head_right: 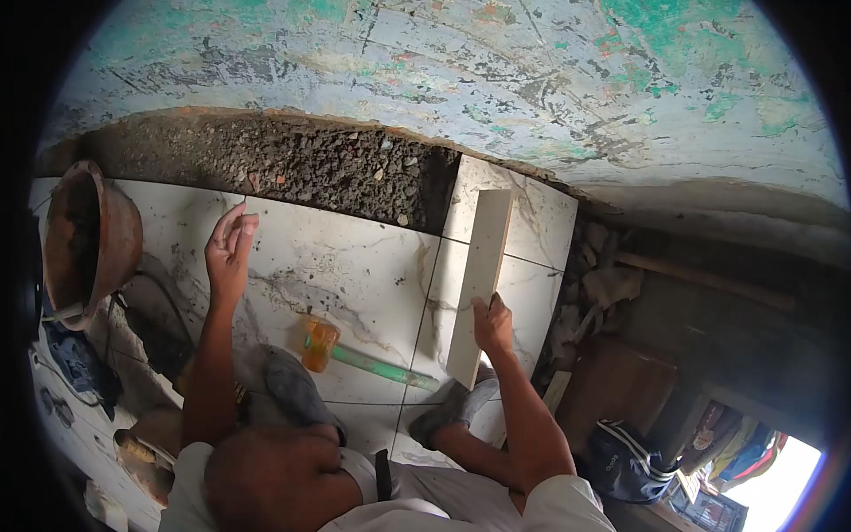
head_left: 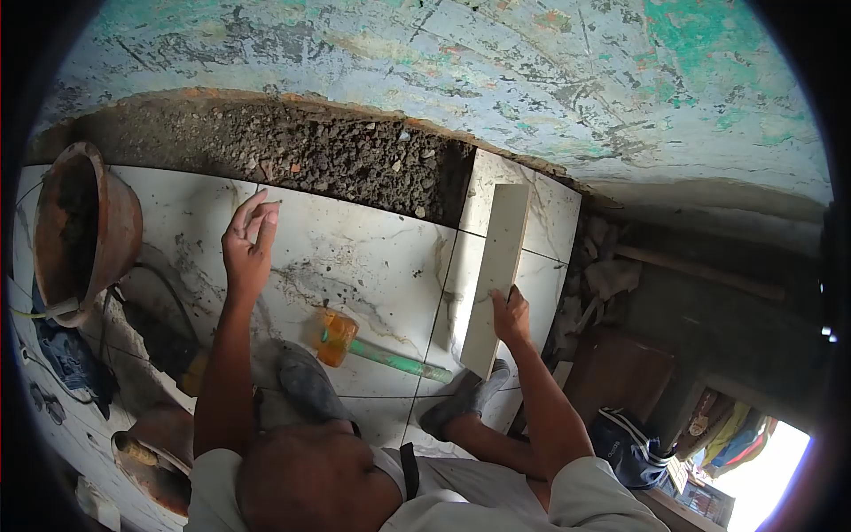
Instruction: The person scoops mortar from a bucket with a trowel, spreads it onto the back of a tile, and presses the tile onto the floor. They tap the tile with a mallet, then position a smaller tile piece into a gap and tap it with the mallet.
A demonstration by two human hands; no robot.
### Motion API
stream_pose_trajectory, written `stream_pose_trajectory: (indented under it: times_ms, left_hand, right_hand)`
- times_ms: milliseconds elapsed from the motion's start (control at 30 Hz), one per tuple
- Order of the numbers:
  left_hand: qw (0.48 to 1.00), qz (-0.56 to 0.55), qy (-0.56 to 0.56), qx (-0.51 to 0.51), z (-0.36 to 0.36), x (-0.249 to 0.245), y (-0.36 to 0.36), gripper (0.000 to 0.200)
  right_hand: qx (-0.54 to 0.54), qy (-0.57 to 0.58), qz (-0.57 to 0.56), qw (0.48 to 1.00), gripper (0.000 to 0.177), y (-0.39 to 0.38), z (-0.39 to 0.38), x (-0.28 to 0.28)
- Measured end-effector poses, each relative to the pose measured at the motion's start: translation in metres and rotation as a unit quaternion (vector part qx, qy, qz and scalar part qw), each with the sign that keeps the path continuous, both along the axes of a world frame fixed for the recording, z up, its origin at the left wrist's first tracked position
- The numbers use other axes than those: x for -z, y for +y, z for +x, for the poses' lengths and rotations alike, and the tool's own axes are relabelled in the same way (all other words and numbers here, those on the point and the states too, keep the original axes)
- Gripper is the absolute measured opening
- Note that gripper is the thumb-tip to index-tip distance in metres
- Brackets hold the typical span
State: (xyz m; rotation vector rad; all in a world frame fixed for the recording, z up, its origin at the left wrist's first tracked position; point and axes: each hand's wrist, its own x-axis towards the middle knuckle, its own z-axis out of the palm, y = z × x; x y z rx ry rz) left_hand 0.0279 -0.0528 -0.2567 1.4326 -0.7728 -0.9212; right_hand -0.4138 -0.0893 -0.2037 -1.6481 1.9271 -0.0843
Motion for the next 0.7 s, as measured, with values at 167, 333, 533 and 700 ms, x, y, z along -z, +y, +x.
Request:
stream_pose_trajectory:
  times_ms: [167, 333, 533, 700]
  left_hand:
    - [0.985, 0.109, -0.131, 0.005, 0.005, 0.031, 0.046, 0.034]
    - [0.966, 0.120, -0.229, 0.002, -0.003, 0.045, 0.064, 0.031]
    - [0.896, 0.058, -0.440, -0.028, 0.000, 0.073, 0.060, 0.031]
    - [0.874, 0.052, -0.482, -0.025, 0.001, 0.080, 0.059, 0.035]
  right_hand:
    - [0.016, 0.041, -0.036, 0.998, 0.040, -0.036, 0.006, 0.032]
    - [0.025, 0.056, -0.037, 0.997, 0.037, -0.049, 0.018, 0.041]
    - [0.045, 0.083, -0.029, 0.995, 0.035, -0.062, 0.048, 0.027]
    - [0.076, 0.126, -0.008, 0.989, 0.036, -0.062, 0.052, 0.033]
